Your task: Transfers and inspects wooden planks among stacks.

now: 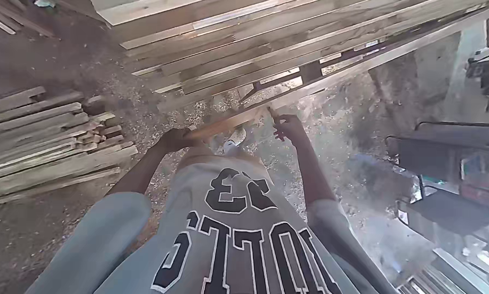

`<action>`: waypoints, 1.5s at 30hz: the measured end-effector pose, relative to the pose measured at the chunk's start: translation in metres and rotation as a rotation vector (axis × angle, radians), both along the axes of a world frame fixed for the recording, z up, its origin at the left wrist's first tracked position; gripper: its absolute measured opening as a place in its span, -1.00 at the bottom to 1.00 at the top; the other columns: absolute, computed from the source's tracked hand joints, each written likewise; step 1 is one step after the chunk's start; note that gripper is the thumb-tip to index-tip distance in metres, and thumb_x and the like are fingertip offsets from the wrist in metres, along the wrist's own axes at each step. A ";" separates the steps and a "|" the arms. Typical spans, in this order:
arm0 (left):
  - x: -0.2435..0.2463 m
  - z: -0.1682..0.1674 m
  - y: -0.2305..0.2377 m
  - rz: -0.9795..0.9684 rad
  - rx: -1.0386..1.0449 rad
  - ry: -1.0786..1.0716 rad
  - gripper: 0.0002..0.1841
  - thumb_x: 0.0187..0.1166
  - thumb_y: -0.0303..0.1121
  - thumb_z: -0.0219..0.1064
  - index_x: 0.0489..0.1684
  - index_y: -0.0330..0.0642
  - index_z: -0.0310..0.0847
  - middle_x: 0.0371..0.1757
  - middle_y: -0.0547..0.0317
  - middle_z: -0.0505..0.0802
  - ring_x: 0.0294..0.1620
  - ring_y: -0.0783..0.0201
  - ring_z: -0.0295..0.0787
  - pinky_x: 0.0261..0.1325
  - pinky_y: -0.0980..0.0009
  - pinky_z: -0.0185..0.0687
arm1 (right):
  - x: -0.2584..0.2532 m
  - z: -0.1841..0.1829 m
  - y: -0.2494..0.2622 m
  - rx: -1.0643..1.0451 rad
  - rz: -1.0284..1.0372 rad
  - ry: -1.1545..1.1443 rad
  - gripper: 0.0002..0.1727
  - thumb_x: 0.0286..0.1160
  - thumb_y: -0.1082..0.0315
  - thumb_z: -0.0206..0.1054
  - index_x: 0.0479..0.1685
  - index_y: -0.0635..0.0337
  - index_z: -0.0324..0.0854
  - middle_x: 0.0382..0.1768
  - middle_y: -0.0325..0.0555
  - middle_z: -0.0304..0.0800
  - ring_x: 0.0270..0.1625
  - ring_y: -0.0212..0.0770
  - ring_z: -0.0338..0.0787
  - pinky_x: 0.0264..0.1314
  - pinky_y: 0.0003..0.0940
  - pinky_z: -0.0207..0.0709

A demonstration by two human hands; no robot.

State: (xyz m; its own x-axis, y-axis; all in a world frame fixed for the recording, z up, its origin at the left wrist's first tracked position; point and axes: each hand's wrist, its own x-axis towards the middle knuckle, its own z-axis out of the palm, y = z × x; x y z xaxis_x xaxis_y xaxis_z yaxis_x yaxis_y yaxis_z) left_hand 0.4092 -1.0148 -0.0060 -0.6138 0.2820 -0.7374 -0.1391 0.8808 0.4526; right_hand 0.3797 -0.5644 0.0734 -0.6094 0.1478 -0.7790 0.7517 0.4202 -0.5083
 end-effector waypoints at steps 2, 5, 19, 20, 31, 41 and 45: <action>-0.006 0.000 -0.002 -0.003 0.064 -0.043 -0.48 0.47 0.05 0.55 0.16 -0.19 0.73 -0.15 -0.20 0.87 -0.09 -0.17 0.84 0.10 -0.31 0.65 | 0.023 0.004 -0.010 0.000 0.003 0.069 -0.50 0.65 0.35 0.35 0.57 0.13 0.49 0.03 0.25 0.79 -0.23 0.04 0.92 -0.13 0.00 0.86; -0.014 -0.001 -0.009 0.028 0.154 -0.113 -0.50 0.49 0.01 0.55 0.22 -0.16 0.71 -0.13 -0.11 0.87 -0.14 -0.04 0.84 0.06 -0.16 0.73 | 0.042 -0.028 -0.037 0.144 -0.030 0.366 -0.42 0.66 0.41 0.29 0.70 -0.02 0.39 0.24 0.22 0.72 -0.07 0.05 0.90 -0.02 0.05 0.84; 0.004 -0.024 -0.080 0.061 0.351 -0.260 -0.49 0.65 0.01 0.40 0.34 -0.21 0.64 -0.10 -0.18 0.86 -0.15 0.00 0.84 0.07 -0.07 0.75 | -0.047 -0.005 -0.048 0.519 0.096 0.027 -0.52 0.66 0.20 0.20 0.44 0.32 0.54 0.12 0.32 0.81 -0.04 0.20 0.91 0.08 0.28 0.74; 0.007 -0.021 -0.088 0.095 0.381 -0.291 -0.48 0.67 0.04 0.37 0.33 -0.22 0.63 -0.11 -0.16 0.85 -0.15 0.02 0.84 0.07 -0.03 0.76 | -0.054 -0.011 -0.060 0.536 0.119 0.001 -0.55 0.68 0.11 0.17 0.27 0.29 0.64 0.06 0.26 0.84 -0.06 0.18 0.91 0.06 0.30 0.72; 0.023 -0.038 -0.102 0.297 0.552 -0.283 -0.42 0.87 0.07 0.00 0.36 -0.30 0.63 0.19 -0.28 0.82 0.18 -0.07 0.82 0.35 -0.15 0.64 | 0.058 0.021 -0.208 0.236 0.198 -0.188 -0.52 0.65 0.24 0.34 0.51 0.18 0.55 -0.16 0.18 0.86 -0.33 -0.02 0.91 -0.21 -0.02 0.82; 0.026 -0.040 -0.096 0.699 0.566 -0.650 -0.38 0.78 0.29 -0.06 0.31 -0.05 0.59 -0.27 0.09 0.84 -0.59 0.34 0.68 -0.58 0.48 0.57 | 0.174 -0.036 -0.276 -0.055 -0.115 0.405 -0.43 0.61 0.43 0.31 0.64 0.27 0.41 0.27 0.14 0.73 -0.07 -0.12 0.92 -0.08 -0.21 0.89; 0.018 -0.059 -0.103 0.742 0.675 -0.777 -0.42 0.80 0.26 -0.12 0.21 0.01 0.62 -0.28 0.17 0.84 -0.70 0.45 0.51 -0.72 0.59 0.33 | 0.150 -0.050 -0.307 0.271 0.208 0.586 -0.47 0.65 0.35 0.30 0.63 0.14 0.49 0.32 0.24 0.65 0.15 0.03 0.83 0.13 -0.08 0.80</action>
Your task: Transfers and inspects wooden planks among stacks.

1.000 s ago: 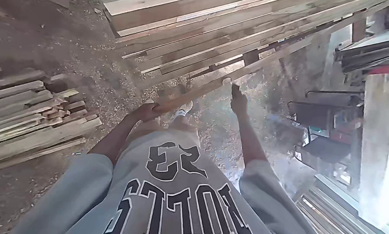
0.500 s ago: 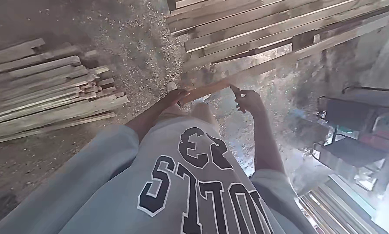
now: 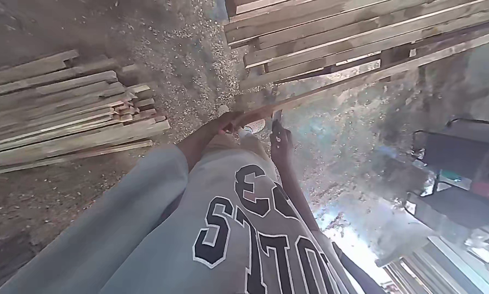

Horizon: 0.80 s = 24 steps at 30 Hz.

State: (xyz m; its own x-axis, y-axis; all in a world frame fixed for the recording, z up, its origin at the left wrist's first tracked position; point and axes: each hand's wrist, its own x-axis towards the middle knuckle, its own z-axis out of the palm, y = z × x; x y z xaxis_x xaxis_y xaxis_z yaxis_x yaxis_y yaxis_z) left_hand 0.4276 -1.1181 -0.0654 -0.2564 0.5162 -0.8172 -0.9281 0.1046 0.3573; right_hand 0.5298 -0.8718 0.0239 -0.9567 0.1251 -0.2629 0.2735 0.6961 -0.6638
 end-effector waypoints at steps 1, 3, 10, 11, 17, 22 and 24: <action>-0.001 -0.001 0.000 0.001 0.002 -0.006 -0.42 0.81 0.25 -0.11 0.21 -0.01 0.63 -0.30 0.16 0.83 -0.71 0.44 0.52 -0.72 0.59 0.35 | -0.008 -0.003 -0.009 0.083 0.025 -0.012 -0.44 0.66 0.36 0.28 0.68 0.06 0.46 0.35 0.26 0.63 0.12 0.10 0.82 0.11 0.00 0.78; 0.003 -0.006 0.000 0.013 0.015 -0.013 -0.43 0.80 0.24 -0.09 0.18 -0.01 0.64 -0.39 0.18 0.76 -0.70 0.43 0.50 -0.67 0.57 0.38 | -0.019 0.001 -0.028 0.275 0.062 -0.231 -0.34 0.63 0.39 0.28 0.77 -0.08 0.32 0.47 0.34 0.49 0.00 0.22 0.85 0.00 0.14 0.78; 0.002 0.016 0.005 -0.024 -0.115 0.035 -0.39 0.81 0.25 -0.13 -0.06 -0.11 0.61 -0.53 0.22 0.63 -0.71 0.39 0.41 -0.64 0.50 0.34 | -0.014 0.050 -0.023 0.310 0.008 -0.491 -0.50 0.66 0.28 0.24 0.58 0.11 0.49 0.32 0.39 0.61 0.15 0.30 0.79 0.17 0.23 0.68; 0.002 0.013 0.006 -0.029 -0.143 0.039 -0.38 0.80 0.27 -0.12 -0.02 -0.11 0.60 -0.52 0.20 0.65 -0.70 0.38 0.44 -0.65 0.49 0.35 | -0.024 0.047 -0.020 0.252 -0.064 -0.434 -0.50 0.66 0.24 0.28 0.55 0.18 0.50 0.27 0.36 0.65 0.17 0.27 0.77 0.21 0.23 0.65; 0.006 0.017 0.009 -0.045 -0.231 0.063 -0.31 0.81 0.30 -0.18 0.35 -0.14 0.54 -0.20 -0.01 0.76 -0.53 0.28 0.55 -0.52 0.41 0.43 | -0.034 0.052 -0.066 0.027 -0.117 -0.510 -0.44 0.50 0.25 0.43 0.48 0.23 0.49 0.14 0.34 0.72 0.07 0.25 0.80 0.11 0.27 0.67; 0.004 0.024 0.011 -0.128 -0.237 0.144 -0.25 0.84 0.29 -0.34 0.12 -0.24 0.54 -0.42 0.01 0.72 -0.67 0.26 0.57 -0.62 0.39 0.50 | -0.006 0.059 -0.058 0.009 -0.045 -0.557 -0.49 0.62 0.28 0.28 0.57 0.13 0.49 0.09 0.16 0.82 -0.17 -0.03 0.92 -0.06 -0.01 0.83; 0.003 0.032 0.013 -0.159 -0.279 0.181 -0.22 0.85 0.27 -0.38 0.12 -0.29 0.55 -0.38 -0.07 0.74 -0.67 0.21 0.59 -0.60 0.34 0.52 | -0.009 0.055 -0.048 0.094 -0.081 -0.396 -0.46 0.64 0.32 0.26 0.63 0.12 0.43 0.22 0.22 0.72 0.06 0.08 0.85 0.14 0.07 0.75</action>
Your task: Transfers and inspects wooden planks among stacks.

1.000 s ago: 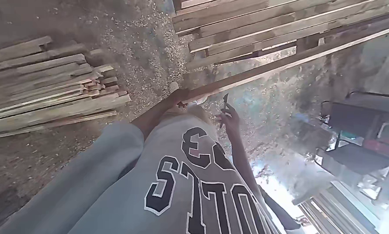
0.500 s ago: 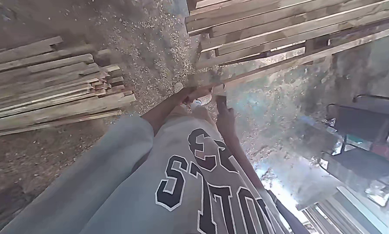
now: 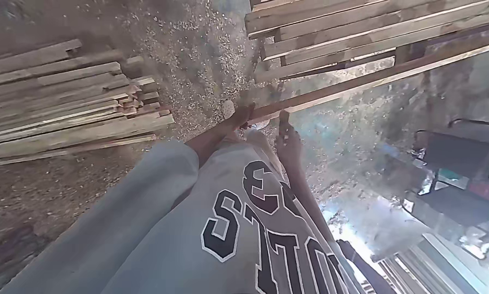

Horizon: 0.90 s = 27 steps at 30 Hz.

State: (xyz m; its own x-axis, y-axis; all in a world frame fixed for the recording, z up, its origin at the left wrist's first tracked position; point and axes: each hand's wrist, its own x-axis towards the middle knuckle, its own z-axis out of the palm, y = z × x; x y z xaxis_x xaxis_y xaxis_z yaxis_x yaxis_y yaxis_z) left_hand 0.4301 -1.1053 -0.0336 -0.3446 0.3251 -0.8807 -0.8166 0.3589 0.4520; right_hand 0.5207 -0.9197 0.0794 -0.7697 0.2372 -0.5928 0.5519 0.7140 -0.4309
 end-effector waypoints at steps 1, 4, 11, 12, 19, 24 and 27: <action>0.001 0.003 0.001 -0.014 -0.028 0.012 -0.23 0.86 0.25 -0.39 0.11 -0.30 0.55 -0.38 -0.08 0.74 -0.68 0.20 0.57 -0.61 0.33 0.51 | -0.003 -0.008 0.005 0.029 -0.006 0.110 -0.44 0.64 0.37 0.26 0.66 0.14 0.40 0.28 0.28 0.67 0.17 0.15 0.80 0.23 0.11 0.69; 0.002 0.004 0.004 -0.023 -0.078 0.007 -0.22 0.85 0.27 -0.39 0.07 -0.29 0.55 -0.41 -0.06 0.74 -0.70 0.21 0.52 -0.63 0.34 0.45 | -0.021 -0.050 0.025 0.149 -0.006 0.321 -0.41 0.71 0.41 0.18 0.75 0.12 0.31 0.39 0.33 0.56 0.21 0.21 0.77 0.23 0.10 0.70; -0.001 0.009 0.005 -0.213 -0.167 0.273 -0.21 0.91 0.13 -0.45 0.09 -0.39 0.62 -0.33 -0.18 0.79 -0.54 0.04 0.70 -0.36 0.10 0.68 | 0.010 -0.039 0.061 0.254 0.002 0.013 -0.40 0.65 0.36 0.24 0.71 0.19 0.33 0.39 0.46 0.54 0.23 0.32 0.75 0.28 0.18 0.65; 0.003 0.003 0.004 -0.226 -0.184 0.353 -0.20 0.91 0.12 -0.45 -0.05 -0.40 0.64 -0.35 -0.19 0.78 -0.49 0.01 0.73 -0.30 0.05 0.70 | 0.000 -0.033 0.068 0.214 -0.051 0.019 -0.41 0.64 0.34 0.25 0.69 0.17 0.35 0.32 0.42 0.61 0.16 0.28 0.78 0.20 0.19 0.68; 0.009 -0.002 -0.001 -0.316 -0.146 0.525 -0.18 0.93 0.08 -0.44 -0.10 -0.49 0.66 -0.14 -0.39 0.81 -0.02 -0.23 0.82 0.17 -0.21 0.63 | -0.064 0.006 0.007 0.214 0.048 -0.317 -0.48 0.56 0.23 0.31 0.50 0.17 0.48 0.30 0.44 0.61 0.12 0.35 0.80 0.09 0.36 0.67; 0.004 -0.005 -0.005 -0.191 -0.075 0.341 -0.18 0.89 0.18 -0.39 -0.12 -0.44 0.64 -0.41 -0.21 0.72 -0.50 -0.03 0.71 -0.26 0.00 0.71 | -0.024 0.023 -0.045 0.190 0.288 -0.411 -0.51 0.46 0.26 0.40 0.40 0.15 0.60 0.28 0.38 0.62 0.15 0.30 0.78 0.11 0.27 0.67; 0.001 -0.010 -0.014 -0.182 -0.014 0.347 -0.19 0.90 0.16 -0.39 -0.10 -0.40 0.66 -0.43 -0.15 0.76 -0.51 0.04 0.74 -0.25 0.04 0.74 | -0.004 0.023 -0.040 0.133 0.383 -0.299 -0.53 0.55 0.24 0.34 0.45 0.13 0.57 0.18 0.33 0.69 0.11 0.27 0.79 0.13 0.24 0.66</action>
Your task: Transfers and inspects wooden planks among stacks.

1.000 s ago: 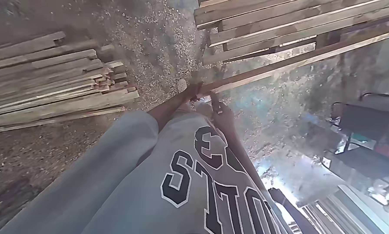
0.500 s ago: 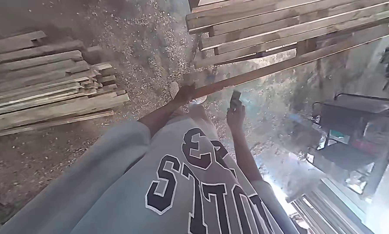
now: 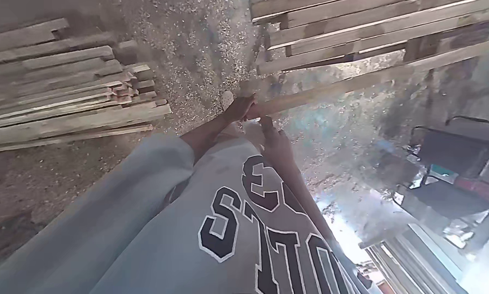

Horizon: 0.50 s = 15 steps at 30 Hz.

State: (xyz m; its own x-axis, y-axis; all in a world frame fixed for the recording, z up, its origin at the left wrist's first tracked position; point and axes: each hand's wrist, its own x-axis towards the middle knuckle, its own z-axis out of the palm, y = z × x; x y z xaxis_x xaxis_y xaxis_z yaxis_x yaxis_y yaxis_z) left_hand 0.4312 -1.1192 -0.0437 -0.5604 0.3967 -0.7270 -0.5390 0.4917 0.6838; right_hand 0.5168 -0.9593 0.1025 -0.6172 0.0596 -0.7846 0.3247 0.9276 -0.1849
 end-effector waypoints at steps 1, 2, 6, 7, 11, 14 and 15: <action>-0.004 0.000 -0.003 -0.027 -0.007 0.007 -0.18 0.91 0.14 -0.40 -0.07 -0.43 0.67 -0.36 -0.21 0.79 -0.43 0.00 0.79 -0.18 0.00 0.76 | 0.007 -0.004 0.000 -0.033 -0.014 0.050 -0.43 0.59 0.22 0.34 0.61 0.07 0.47 0.25 0.36 0.64 0.08 0.27 0.80 0.12 0.21 0.68; -0.011 0.002 -0.004 -0.069 -0.017 0.001 -0.18 0.92 0.11 -0.41 0.00 -0.49 0.66 -0.24 -0.32 0.80 -0.29 -0.10 0.81 -0.03 -0.09 0.73 | 0.012 -0.011 0.000 -0.069 -0.033 0.111 -0.37 0.62 0.21 0.34 0.71 0.01 0.39 0.34 0.39 0.59 0.02 0.26 0.82 0.07 0.19 0.71; -0.020 0.004 -0.006 -0.171 -0.053 -0.006 -0.13 0.92 0.12 -0.46 -0.01 -0.56 0.65 -0.13 -0.40 0.82 -0.12 -0.18 0.85 0.11 -0.14 0.70 | 0.029 -0.046 -0.007 -0.077 -0.007 0.145 -0.23 0.64 0.29 0.26 0.89 -0.23 0.12 0.52 0.38 0.41 -0.16 0.17 0.85 -0.09 0.10 0.75; -0.022 0.003 -0.006 -0.172 -0.059 -0.023 -0.12 0.91 0.14 -0.47 0.03 -0.58 0.62 -0.05 -0.46 0.80 -0.01 -0.23 0.82 0.20 -0.18 0.65 | 0.030 -0.053 -0.009 -0.034 0.031 0.076 -0.23 0.66 0.27 0.25 0.89 -0.27 0.09 0.56 0.38 0.37 -0.10 0.19 0.85 -0.05 0.10 0.75; -0.029 0.008 -0.008 -0.162 -0.078 -0.037 -0.14 0.92 0.12 -0.44 0.15 -0.59 0.61 0.17 -0.52 0.75 0.32 -0.31 0.71 0.43 -0.24 0.49 | 0.029 -0.035 -0.007 0.074 0.075 -0.164 -0.28 0.66 0.27 0.19 0.86 -0.23 0.16 0.64 0.42 0.28 0.12 0.26 0.82 0.10 0.12 0.72; -0.029 0.009 -0.009 -0.212 -0.061 -0.001 -0.21 0.95 0.02 -0.43 0.19 -0.59 0.61 0.17 -0.54 0.75 0.33 -0.34 0.69 0.43 -0.26 0.47 | 0.019 -0.009 0.000 0.021 -0.002 -0.010 -0.32 0.66 0.31 0.18 0.83 -0.03 0.24 0.44 0.48 0.50 0.05 0.29 0.83 0.09 0.14 0.70; -0.028 0.008 -0.009 -0.193 -0.062 -0.010 -0.20 0.94 0.04 -0.42 0.15 -0.58 0.63 0.14 -0.52 0.76 0.29 -0.31 0.72 0.40 -0.25 0.49 | 0.013 -0.006 0.000 0.005 -0.032 0.067 -0.35 0.64 0.31 0.19 0.79 0.00 0.30 0.34 0.46 0.57 -0.01 0.28 0.83 0.04 0.16 0.71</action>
